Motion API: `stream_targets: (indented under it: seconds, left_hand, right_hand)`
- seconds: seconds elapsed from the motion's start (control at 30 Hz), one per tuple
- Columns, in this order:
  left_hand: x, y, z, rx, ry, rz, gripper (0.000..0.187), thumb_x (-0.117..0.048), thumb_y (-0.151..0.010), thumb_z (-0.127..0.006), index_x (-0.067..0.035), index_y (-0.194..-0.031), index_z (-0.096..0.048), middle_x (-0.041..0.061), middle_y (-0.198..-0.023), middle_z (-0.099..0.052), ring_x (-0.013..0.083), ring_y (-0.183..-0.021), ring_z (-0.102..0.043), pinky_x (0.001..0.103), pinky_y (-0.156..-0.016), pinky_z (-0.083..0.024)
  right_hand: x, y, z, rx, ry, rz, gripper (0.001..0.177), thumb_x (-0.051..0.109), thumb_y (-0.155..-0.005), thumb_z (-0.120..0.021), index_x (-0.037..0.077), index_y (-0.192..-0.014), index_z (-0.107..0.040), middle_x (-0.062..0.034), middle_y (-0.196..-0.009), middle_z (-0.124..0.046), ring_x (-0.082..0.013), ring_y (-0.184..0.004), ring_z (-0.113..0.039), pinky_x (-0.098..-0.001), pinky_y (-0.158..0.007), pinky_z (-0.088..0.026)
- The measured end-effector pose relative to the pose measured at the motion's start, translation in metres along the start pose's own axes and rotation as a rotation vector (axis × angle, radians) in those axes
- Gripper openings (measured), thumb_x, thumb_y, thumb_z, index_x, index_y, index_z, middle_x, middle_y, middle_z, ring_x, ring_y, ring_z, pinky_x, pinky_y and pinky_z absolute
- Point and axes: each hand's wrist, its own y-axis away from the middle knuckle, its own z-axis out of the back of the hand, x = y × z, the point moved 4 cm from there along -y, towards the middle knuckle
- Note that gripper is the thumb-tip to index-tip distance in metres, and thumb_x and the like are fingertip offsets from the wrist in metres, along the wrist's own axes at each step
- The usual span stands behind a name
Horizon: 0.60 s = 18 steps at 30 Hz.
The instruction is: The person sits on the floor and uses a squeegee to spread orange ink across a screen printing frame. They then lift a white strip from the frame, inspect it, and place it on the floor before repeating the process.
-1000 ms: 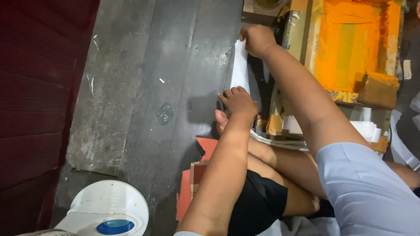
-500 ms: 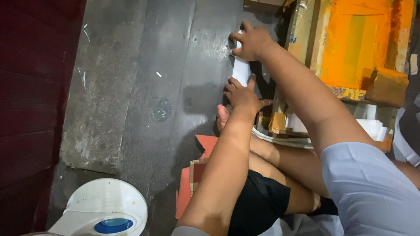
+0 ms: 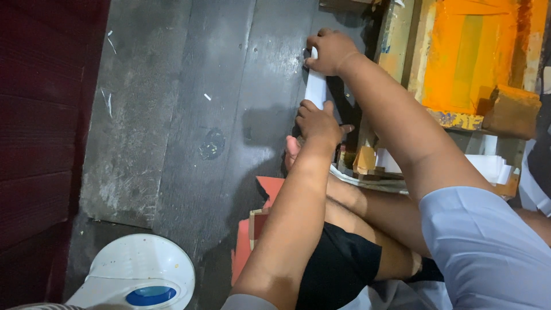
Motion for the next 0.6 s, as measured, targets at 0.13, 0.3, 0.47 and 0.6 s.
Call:
stream_targets:
  seconds: [0.13,0.3,0.47,0.6]
  left_hand:
    - [-0.001,-0.001,0.002,0.049,-0.011,0.012,0.090,-0.084,-0.078,-0.066,-0.035,-0.147,-0.038,0.023,-0.155,-0.020,0.0347,-0.131,-0.035,0.043,-0.106,-0.033]
    - [0.000,-0.002,0.000,0.058,-0.031,0.001,0.080,-0.081,-0.083,-0.064,-0.028,-0.141,-0.042,0.025,-0.157,-0.020,0.0337,-0.129,-0.037,0.041,-0.106,-0.034]
    - [0.001,-0.007,-0.006,-0.037,-0.006,-0.006,0.083,-0.078,-0.082,-0.068,-0.026,-0.140,-0.039,0.023,-0.153,-0.026,0.0324,-0.126,-0.040,0.040,-0.104,-0.036]
    - [0.001,-0.008,-0.005,0.004,-0.001,0.001,0.084,-0.076,-0.084,-0.068,-0.025,-0.144,-0.040,0.024,-0.157,-0.022,0.0338,-0.133,-0.037,0.041,-0.109,-0.033]
  right_hand:
    - [-0.001,-0.001,-0.001,0.015,0.001,-0.035,0.056,0.052,-0.097,-0.062,0.022,-0.143,-0.058,-0.0179,-0.140,-0.054,-0.0451,-0.116,-0.058,-0.0542,-0.087,-0.050]
    - [-0.002,-0.002,0.000,0.030,0.005,-0.045,0.064,0.054,-0.093,-0.064,0.025,-0.149,-0.054,-0.0176,-0.148,-0.050,-0.0471,-0.117,-0.058,-0.0548,-0.087,-0.051]
    - [-0.002,-0.002,-0.002,-0.036,-0.031,-0.011,0.059,0.049,-0.093,-0.070,0.019,-0.144,-0.060,-0.0192,-0.137,-0.056,-0.0444,-0.111,-0.060,-0.0519,-0.085,-0.052]
    - [-0.002,-0.002,0.000,-0.025,-0.095,0.006,0.055,0.043,-0.092,-0.073,0.016,-0.140,-0.063,-0.0198,-0.138,-0.055,-0.0458,-0.109,-0.061,-0.0520,-0.082,-0.053]
